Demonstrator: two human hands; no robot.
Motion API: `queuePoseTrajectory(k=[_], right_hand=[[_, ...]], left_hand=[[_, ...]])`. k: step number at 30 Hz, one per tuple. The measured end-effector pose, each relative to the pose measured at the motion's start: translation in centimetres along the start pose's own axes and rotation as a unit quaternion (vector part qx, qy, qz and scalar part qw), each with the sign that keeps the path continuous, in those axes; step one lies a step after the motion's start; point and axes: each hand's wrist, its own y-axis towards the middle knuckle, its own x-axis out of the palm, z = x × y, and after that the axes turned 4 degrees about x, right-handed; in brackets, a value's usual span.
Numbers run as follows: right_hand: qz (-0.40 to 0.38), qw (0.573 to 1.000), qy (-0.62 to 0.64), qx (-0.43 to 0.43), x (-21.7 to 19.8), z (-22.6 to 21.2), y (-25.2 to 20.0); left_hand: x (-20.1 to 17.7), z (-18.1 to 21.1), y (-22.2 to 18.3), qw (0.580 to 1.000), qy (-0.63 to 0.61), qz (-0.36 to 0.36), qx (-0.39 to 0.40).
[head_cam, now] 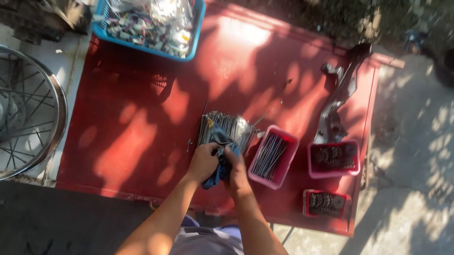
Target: Cleaning individual motorcycle wheel spokes with a cloth before assembly.
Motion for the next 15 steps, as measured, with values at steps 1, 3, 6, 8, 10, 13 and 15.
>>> queuePoseTrajectory(k=[1,3,6,8,10,13,15], right_hand=[[-0.009,1.0,-0.003,-0.008,-0.8,0.2,0.1],[-0.085,0.994,-0.069,0.022,-2.8,0.7,0.7],[-0.119,0.963,-0.238,-0.04,-3.6,-1.0,1.2],[-0.094,0.97,-0.22,-0.049,-4.5,-1.8,0.9],[-0.06,0.976,-0.201,-0.059,-4.6,-4.0,-1.2],[-0.004,0.995,-0.036,-0.088,-4.1,-8.1,-3.6],[0.007,0.989,0.124,-0.081,-6.6,-8.6,-0.4]], left_hand=[[0.1,-0.4,0.0,1.0,-0.001,0.007,0.01],[0.5,-1.7,0.1,0.999,-0.001,0.045,-0.015],[2.4,-4.9,1.0,0.994,-0.05,0.09,-0.025],[3.2,-3.4,0.5,0.993,-0.062,0.096,-0.004],[4.6,-2.6,0.5,0.993,-0.075,0.092,0.018],[6.0,-0.3,-0.1,0.988,-0.094,0.111,0.044],[6.2,3.3,-2.7,0.983,-0.101,0.128,0.08]])
